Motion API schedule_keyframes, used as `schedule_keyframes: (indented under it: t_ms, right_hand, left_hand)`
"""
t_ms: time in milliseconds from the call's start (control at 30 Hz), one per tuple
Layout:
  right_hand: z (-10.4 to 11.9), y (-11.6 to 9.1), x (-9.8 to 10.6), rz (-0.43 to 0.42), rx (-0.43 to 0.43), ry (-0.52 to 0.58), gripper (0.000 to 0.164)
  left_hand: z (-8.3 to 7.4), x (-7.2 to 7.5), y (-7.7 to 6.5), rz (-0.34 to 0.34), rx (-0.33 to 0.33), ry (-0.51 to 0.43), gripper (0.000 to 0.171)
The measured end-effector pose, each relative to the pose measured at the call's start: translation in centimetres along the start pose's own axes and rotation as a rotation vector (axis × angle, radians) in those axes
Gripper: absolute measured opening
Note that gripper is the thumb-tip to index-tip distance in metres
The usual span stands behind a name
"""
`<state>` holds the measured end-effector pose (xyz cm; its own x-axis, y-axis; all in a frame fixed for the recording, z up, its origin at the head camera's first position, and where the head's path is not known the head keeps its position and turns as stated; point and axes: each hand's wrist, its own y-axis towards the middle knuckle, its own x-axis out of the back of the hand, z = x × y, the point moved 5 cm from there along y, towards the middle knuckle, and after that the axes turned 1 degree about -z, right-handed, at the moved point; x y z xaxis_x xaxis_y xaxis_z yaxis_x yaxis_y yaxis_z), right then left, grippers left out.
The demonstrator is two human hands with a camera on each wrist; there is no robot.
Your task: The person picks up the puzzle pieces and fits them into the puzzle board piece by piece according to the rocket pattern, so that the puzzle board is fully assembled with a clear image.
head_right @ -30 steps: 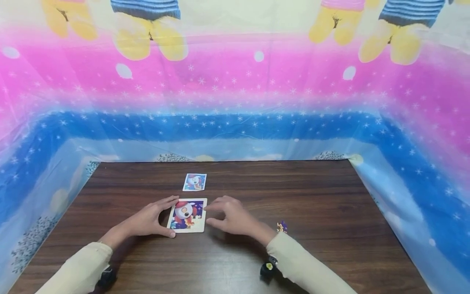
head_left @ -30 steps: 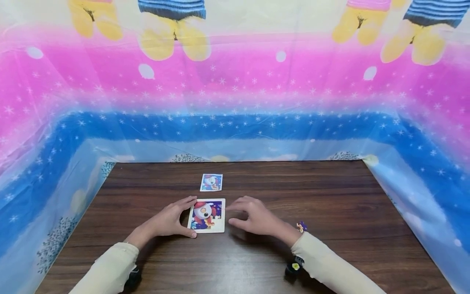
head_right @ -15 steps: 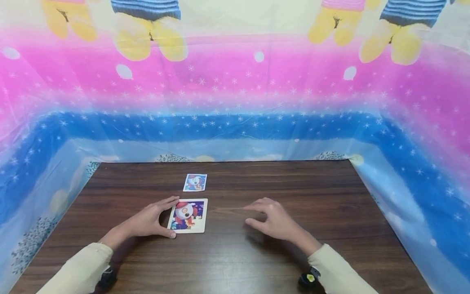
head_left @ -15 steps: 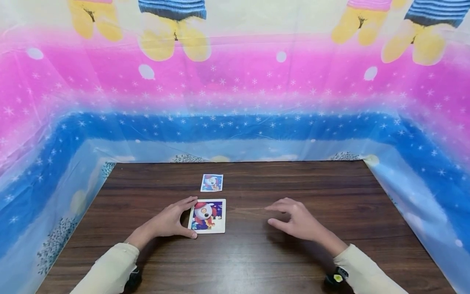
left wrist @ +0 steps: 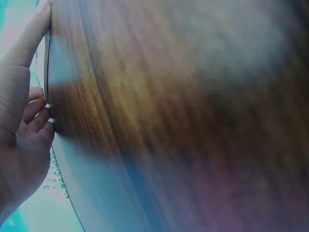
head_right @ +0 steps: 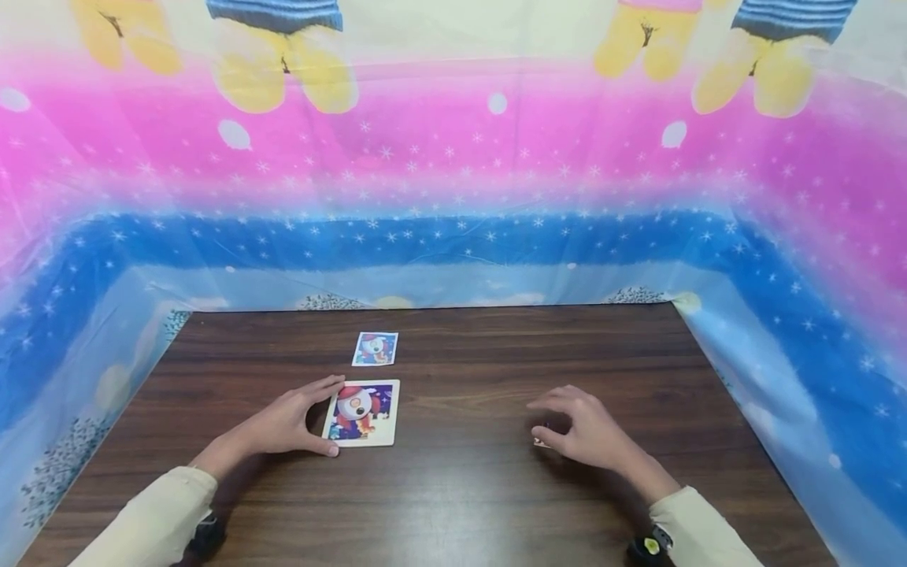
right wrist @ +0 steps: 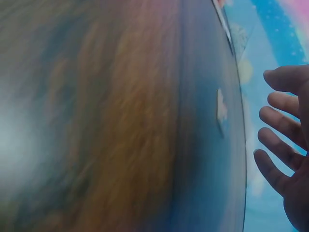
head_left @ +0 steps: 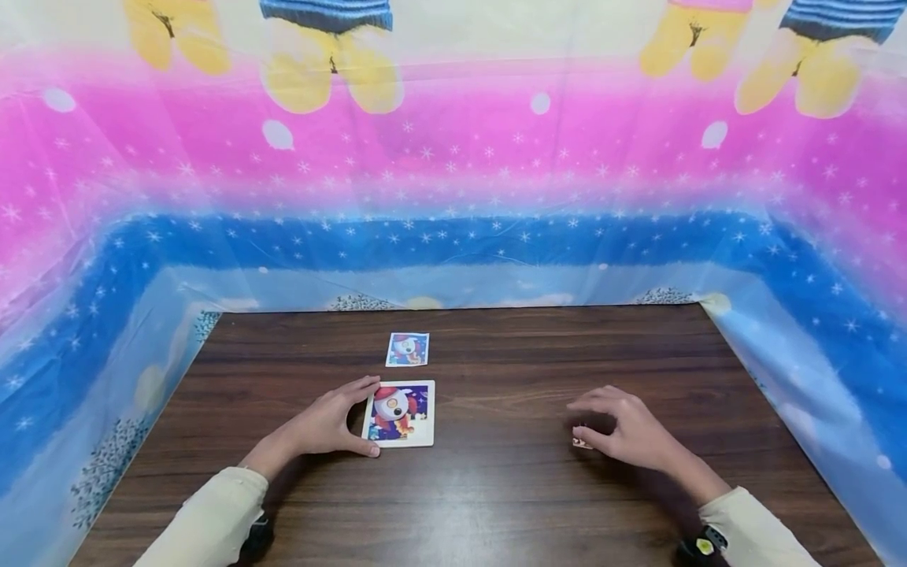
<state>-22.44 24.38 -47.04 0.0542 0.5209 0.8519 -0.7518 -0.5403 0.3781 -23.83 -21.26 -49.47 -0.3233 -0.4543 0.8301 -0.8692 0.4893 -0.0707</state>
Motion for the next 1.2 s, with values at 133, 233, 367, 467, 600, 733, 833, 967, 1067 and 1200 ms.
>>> schedule_keyframes:
  t_ms: [133,233,367,467,600,733,833,967,1067,1200]
  right_hand:
    - [-0.8,-1.0,0.1,0.021,-0.034,-0.027,0.031]
    - [-1.4,-1.5,0.1,0.041,-0.076,-0.039,0.033]
    - [-2.2,-2.1,-0.2,0.063,-0.13,-0.07,0.036]
    - [-2.6,-2.4,-0.4,0.063,-0.152,-0.09,0.039]
    - [-2.7,-2.5,-0.5,0.07,-0.175,-0.1,0.039]
    - [-2.7,-2.7,-0.6,0.104,-0.205,-0.1,0.037]
    - [-2.6,-2.8,-0.7,0.115,-0.215,-0.098,0.034]
    - [-2.5,-2.8,-0.8,0.107,-0.196,-0.102,0.028]
    - [-2.4,-2.7,-0.8,0.099,-0.178,-0.108,0.024]
    - [-2.4,-2.6,-1.0,0.096,-0.164,-0.116,0.022]
  left_hand:
    - [0.0,0.0,-0.1,-0.002,0.005,-0.007,0.114]
    - [0.0,0.0,-0.2,-0.006,0.005,-0.011,0.113]
    - [0.0,0.1,-0.2,-0.008,0.003,-0.013,0.112]
    - [0.0,0.1,-0.2,-0.007,0.001,-0.014,0.112]
    - [0.0,0.1,-0.2,-0.006,0.002,-0.014,0.112]
    - [0.0,0.0,-0.2,-0.005,0.003,-0.014,0.112]
    - [0.0,0.0,-0.1,-0.006,0.002,-0.013,0.113]
    - [0.1,0.0,-0.1,-0.008,0.001,-0.011,0.113]
    - [0.1,0.0,-0.1,-0.007,0.0,-0.01,0.113]
    - [0.0,0.1,-0.1,-0.006,-0.003,-0.007,0.113]
